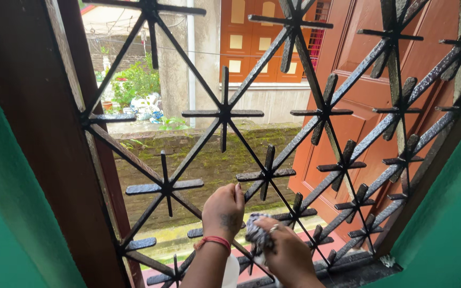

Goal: The person wipes the metal bars of a window grill with a cloth while holding a spray bottle.

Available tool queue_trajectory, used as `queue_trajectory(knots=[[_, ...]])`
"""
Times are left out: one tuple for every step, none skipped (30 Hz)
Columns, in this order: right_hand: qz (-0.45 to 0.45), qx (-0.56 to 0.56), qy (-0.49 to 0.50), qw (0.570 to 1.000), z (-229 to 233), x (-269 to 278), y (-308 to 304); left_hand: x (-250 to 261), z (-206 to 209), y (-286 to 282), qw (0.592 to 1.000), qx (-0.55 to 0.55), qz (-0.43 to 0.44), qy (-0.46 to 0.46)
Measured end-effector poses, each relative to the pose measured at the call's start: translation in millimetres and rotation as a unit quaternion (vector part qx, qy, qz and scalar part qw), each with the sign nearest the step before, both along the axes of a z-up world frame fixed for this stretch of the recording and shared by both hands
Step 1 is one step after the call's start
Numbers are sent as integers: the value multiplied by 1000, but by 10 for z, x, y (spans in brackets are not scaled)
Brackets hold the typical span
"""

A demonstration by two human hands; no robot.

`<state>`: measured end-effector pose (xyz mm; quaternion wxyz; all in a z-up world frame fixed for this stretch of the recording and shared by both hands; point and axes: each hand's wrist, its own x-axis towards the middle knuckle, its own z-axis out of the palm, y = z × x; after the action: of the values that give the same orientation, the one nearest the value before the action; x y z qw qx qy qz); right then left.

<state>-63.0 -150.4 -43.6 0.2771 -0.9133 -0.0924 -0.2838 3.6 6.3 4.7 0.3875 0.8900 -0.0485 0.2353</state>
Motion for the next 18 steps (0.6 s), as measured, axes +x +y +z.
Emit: queue_trajectory(knots=[[7,13,-14,1000,-35,-12,-20,-18,-44,-8,1000,-2,-2,-2],[18,31,-39,999,-6,-11,-28,20,-24,-1,1000,-5,-2,-11],[29,48,-63,996,37,-57,-47,65,6,10,1000,-7,-2,-20],[41,65,-82,994,74,-109,-51,89,7,27,1000,-7,-2,-29],[54,78,-87,992,145,-45,-18,122,12,43,999,-6,-2,-38],[61,92,-86,990,182,20,11,102,-39,22,999,-6,-6,-40],[69,106,-85,988,179,28,21,64,-92,-5,1000,-4,-8,-27],[102,159,-105,976,197,68,53,68,-70,1,1000,-1,-8,-23],[135,211,-125,960,222,148,99,62,-43,7,1000,2,-8,-18],[167,261,-144,940,232,218,126,53,-26,8,1000,4,-7,-14],[166,398,-93,898,226,274,163,44,-15,5,1000,5,-7,-10],[160,526,-38,834,205,331,234,36,-14,13,1000,6,-5,-5],[151,642,18,751,183,375,293,45,-8,18,1000,7,-4,-12],[140,652,14,745,155,395,328,54,-10,16,1000,8,-4,-19],[128,662,10,739,131,410,357,59,-16,15,1000,9,-4,-25],[116,671,5,732,116,422,372,57,-23,14,1000,8,-7,-22],[114,600,-59,790,93,402,377,50,-26,16,1000,8,-11,-20],[113,520,-124,838,80,372,379,57,-5,20,1000,6,-13,-20]])
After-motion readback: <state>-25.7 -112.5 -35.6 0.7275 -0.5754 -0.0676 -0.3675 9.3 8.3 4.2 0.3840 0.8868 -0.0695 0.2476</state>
